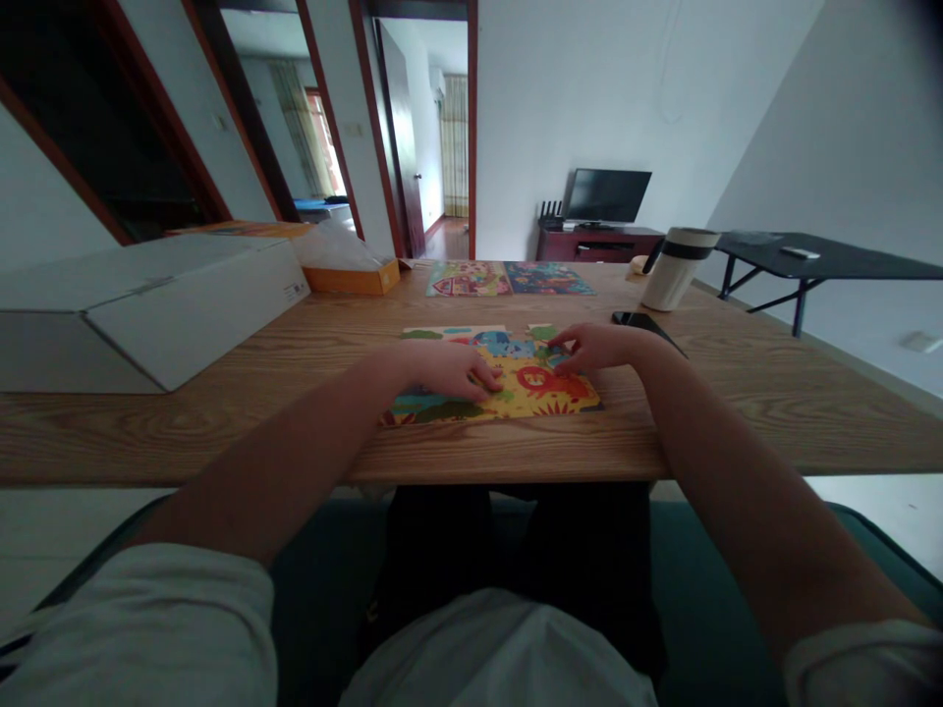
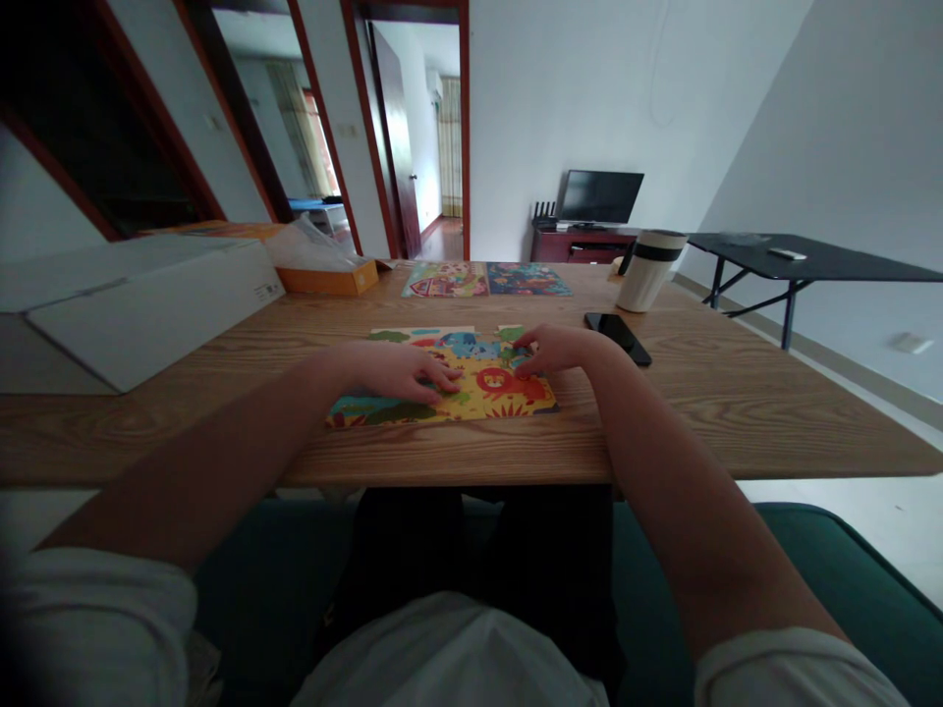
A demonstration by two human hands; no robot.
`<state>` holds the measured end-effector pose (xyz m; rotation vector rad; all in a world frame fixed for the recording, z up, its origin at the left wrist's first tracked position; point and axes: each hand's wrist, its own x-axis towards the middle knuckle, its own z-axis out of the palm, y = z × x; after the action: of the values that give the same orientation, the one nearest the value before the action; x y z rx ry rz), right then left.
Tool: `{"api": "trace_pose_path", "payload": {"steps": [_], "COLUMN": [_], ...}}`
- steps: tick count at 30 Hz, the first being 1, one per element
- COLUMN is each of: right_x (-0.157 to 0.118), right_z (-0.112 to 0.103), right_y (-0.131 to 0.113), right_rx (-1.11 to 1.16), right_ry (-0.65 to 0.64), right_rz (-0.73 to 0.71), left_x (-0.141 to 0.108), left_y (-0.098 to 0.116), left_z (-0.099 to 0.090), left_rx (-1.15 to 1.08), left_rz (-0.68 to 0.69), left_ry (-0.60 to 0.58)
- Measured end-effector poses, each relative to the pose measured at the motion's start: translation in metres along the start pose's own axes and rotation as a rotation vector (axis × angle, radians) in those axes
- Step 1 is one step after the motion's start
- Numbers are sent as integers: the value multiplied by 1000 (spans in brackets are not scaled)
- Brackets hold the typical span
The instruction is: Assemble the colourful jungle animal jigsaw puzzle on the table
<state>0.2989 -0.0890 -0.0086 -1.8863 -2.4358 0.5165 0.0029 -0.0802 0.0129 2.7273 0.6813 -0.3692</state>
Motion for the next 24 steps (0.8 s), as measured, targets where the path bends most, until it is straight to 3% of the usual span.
{"api": "trace_pose_path", "payload": {"steps": [6,9,24], "right_x": [11,18,39], "right_z": [7,14,26], "right_y": [0,-3,-3], "right_rx": [-11,-45,26], "right_ry": [90,159,508], "right_rz": [86,143,128], "left_x": [-4,-4,2], "left_y": [-52,-66,-61], "left_z": [-3,-2,2], "left_rx": [36,88,112], "left_rz": [-315,-385,-382], "left_ry": [117,146,176]}}
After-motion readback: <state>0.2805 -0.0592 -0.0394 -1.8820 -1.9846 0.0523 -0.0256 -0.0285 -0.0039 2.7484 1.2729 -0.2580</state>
